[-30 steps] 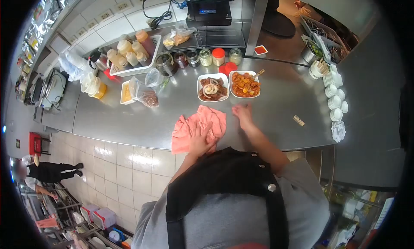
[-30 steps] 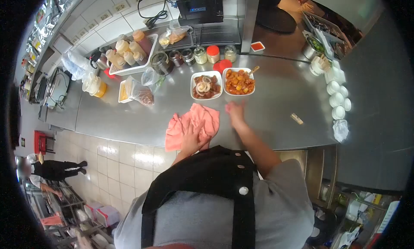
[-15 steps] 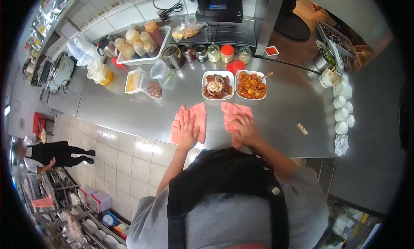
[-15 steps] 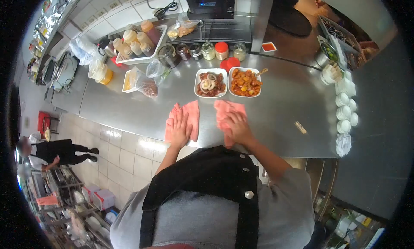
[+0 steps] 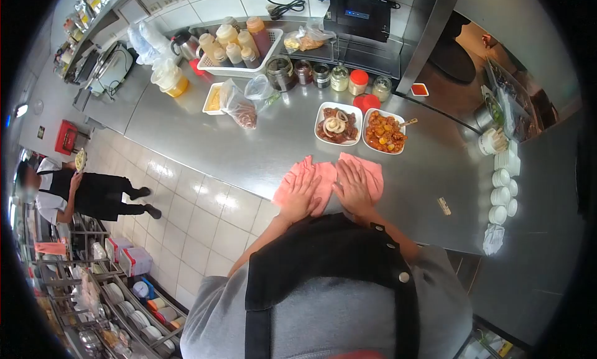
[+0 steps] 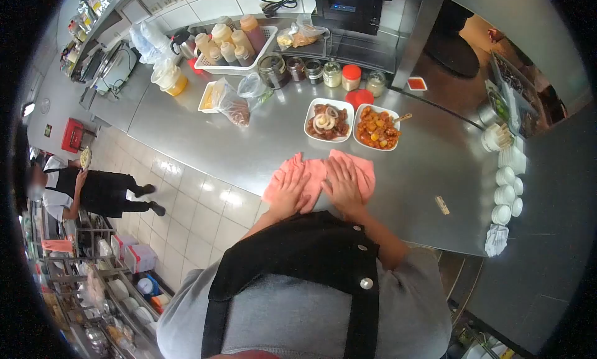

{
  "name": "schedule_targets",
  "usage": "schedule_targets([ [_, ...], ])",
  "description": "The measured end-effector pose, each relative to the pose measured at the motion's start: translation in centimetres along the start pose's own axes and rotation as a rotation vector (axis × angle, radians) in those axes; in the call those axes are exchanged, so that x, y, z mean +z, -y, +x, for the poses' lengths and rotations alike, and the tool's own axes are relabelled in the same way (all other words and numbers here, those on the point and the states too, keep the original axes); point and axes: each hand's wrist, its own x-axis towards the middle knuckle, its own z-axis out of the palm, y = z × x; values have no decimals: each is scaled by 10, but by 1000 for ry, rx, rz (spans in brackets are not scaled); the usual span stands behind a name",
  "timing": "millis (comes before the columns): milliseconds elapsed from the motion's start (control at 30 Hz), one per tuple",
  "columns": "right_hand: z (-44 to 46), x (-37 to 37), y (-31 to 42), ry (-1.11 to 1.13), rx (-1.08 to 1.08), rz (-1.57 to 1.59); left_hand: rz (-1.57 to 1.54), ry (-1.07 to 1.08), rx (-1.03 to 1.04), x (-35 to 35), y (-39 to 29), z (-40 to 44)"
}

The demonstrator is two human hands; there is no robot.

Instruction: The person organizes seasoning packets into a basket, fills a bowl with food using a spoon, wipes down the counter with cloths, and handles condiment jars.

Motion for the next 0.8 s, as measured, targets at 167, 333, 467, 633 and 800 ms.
schedule_targets([
  [167, -1, 1, -3, -24, 19, 3, -34, -23, 8, 2, -2, 0],
  [333, -6, -10, 4, -101, 70, 4, -62, -34, 4, 7, 0, 2],
  [467, -20, -19, 4, -223, 234, -156, -47, -50, 4, 5, -2, 2],
  [633, -33, -25, -3, -210, 221, -192, -20, -48, 28, 6, -1, 4],
  [800, -30, -30, -1, -195, 247, -131, -74, -75, 33, 8, -1, 4],
])
